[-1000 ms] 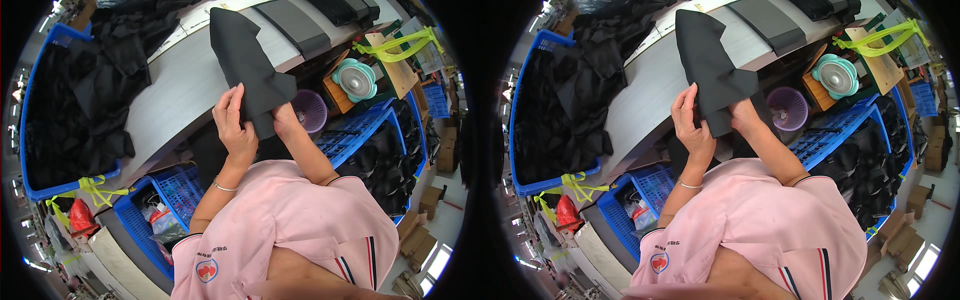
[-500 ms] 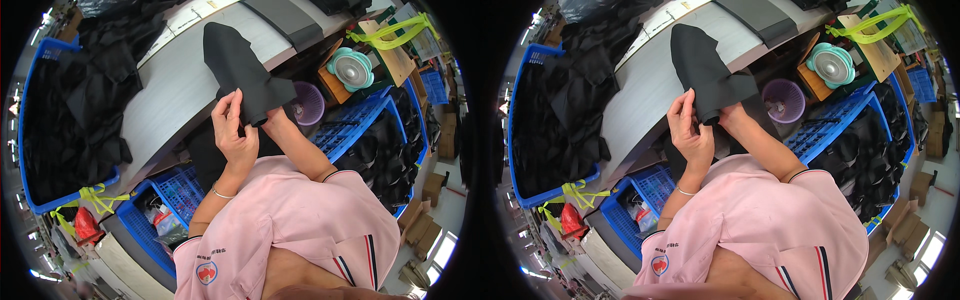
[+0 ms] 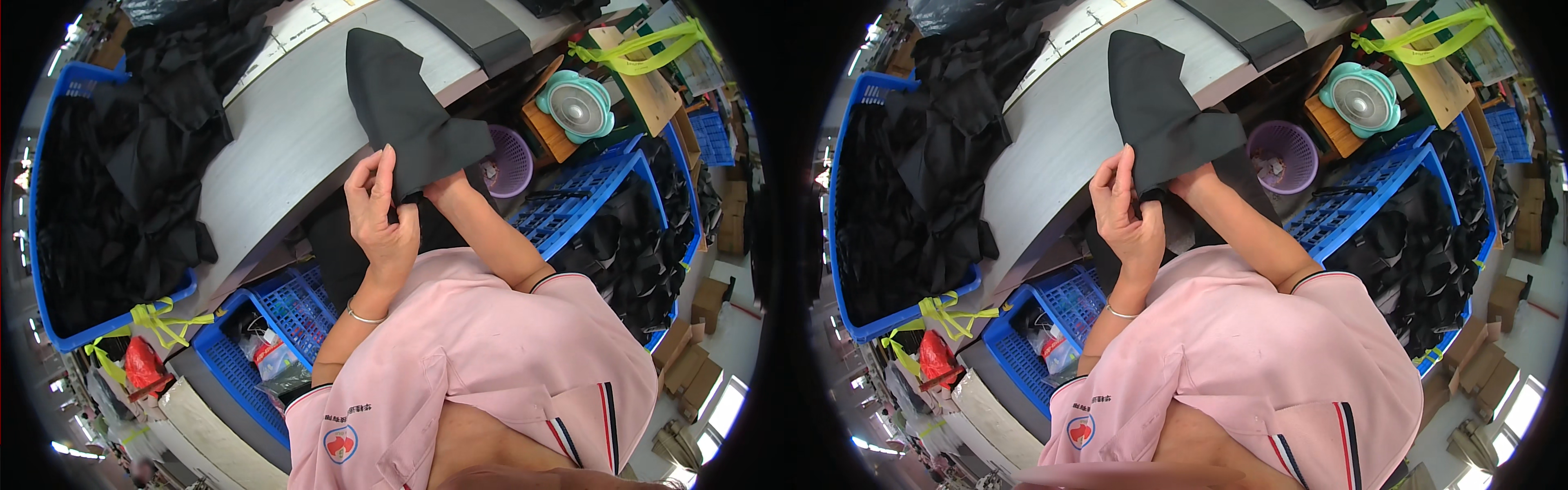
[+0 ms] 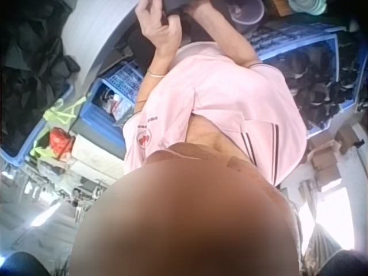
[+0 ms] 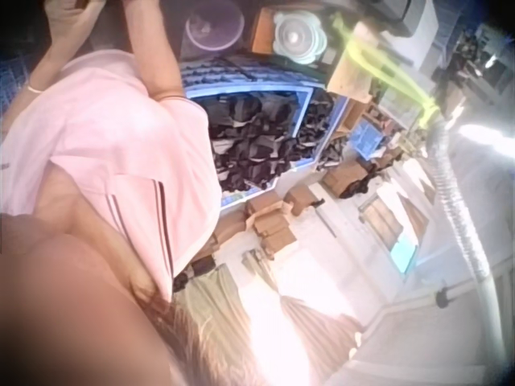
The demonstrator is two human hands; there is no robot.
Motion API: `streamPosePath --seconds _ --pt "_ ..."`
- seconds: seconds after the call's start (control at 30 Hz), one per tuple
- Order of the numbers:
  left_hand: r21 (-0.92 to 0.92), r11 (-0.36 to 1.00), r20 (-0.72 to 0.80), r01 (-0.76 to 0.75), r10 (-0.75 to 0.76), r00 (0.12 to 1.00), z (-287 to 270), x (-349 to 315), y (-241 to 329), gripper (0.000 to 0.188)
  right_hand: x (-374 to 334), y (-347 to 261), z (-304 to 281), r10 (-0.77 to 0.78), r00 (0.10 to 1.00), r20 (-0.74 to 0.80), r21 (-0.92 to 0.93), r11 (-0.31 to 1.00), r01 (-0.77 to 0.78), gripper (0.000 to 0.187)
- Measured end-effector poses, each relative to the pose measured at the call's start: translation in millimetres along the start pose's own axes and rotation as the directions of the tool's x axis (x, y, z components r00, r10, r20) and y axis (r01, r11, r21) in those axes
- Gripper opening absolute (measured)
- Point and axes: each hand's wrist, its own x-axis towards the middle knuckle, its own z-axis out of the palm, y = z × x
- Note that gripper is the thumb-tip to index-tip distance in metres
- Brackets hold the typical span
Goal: The recorder is inspecting and folding black textile pieces at a warehouse workstation.
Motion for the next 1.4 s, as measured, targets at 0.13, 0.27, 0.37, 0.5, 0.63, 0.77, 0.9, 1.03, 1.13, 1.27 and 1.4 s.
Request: streamPosePath --seconds 0.13,0.27,0.37,0.5,0.63,0.77,0.9,1.03,1.13,1.27,1.4 --pt "-0.018 0.999 0.026 -0.032 0.032 0.999 -5 -1 -5 0.073 14 10 -12 -0.03 0.999 0.024 -0.001 1.0 0.03 0.032" --pt "0.031 0.995 0.034 -0.096 0.095 0.995 -12 2 -8 0.073 44 34 -41 -0.196 0.964 0.178 -0.468 0.845 0.258 0.032" --pt "0.036 0.994 0.022 -0.104 0.103 0.994 -15 4 -11 0.071 55 43 -47 -0.366 0.896 0.25 -0.663 0.61 0.434 0.039" --pt "-0.071 0.995 0.016 0.064 -0.063 0.998 -19 3 -18 0.058 44 17 -23 -0.337 0.854 0.396 -0.918 -0.131 0.374 0.052" --pt "0.075 0.991 -0.07 0.108 -0.103 0.992 -25 -3 -54 0.044 56 35 -26 -0.429 0.757 0.493 -0.866 -0.165 0.471 0.052" --pt "-0.216 0.898 -0.168 0.384 -0.421 0.891 -33 -5 -76 0.037 73 25 -39 0.058 0.924 0.378 -0.537 0.827 0.168 0.039" --pt "-0.618 0.579 -0.023 0.532 -0.69 0.724 -25 -12 -108 0.036 68 5 -7 0.172 0.675 0.717 -0.634 -0.243 0.735 0.019" --pt "-0.699 0.317 0.219 0.641 -0.758 0.614 -4 -18 -122 0.021 66 71 -14 -0.216 0.75 0.625 -0.69 -0.603 0.4 0.02" --pt "-0.693 0.268 0.303 0.669 -0.734 0.608 1 -28 -137 0.018 47 66 3 -0.229 0.663 0.713 -0.651 -0.569 0.503 0.025" --pt "-0.791 0.214 0.22 0.573 -0.774 0.593 5 -1 -105 0.018 47 68 -17 -0.215 0.391 0.895 -0.439 -0.581 0.685 0.031" --pt "-0.646 0.104 0.451 0.756 -0.748 0.487 9 -19 -131 0.021 57 59 -2 -0.116 0.592 0.798 -0.523 -0.62 0.584 0.037"
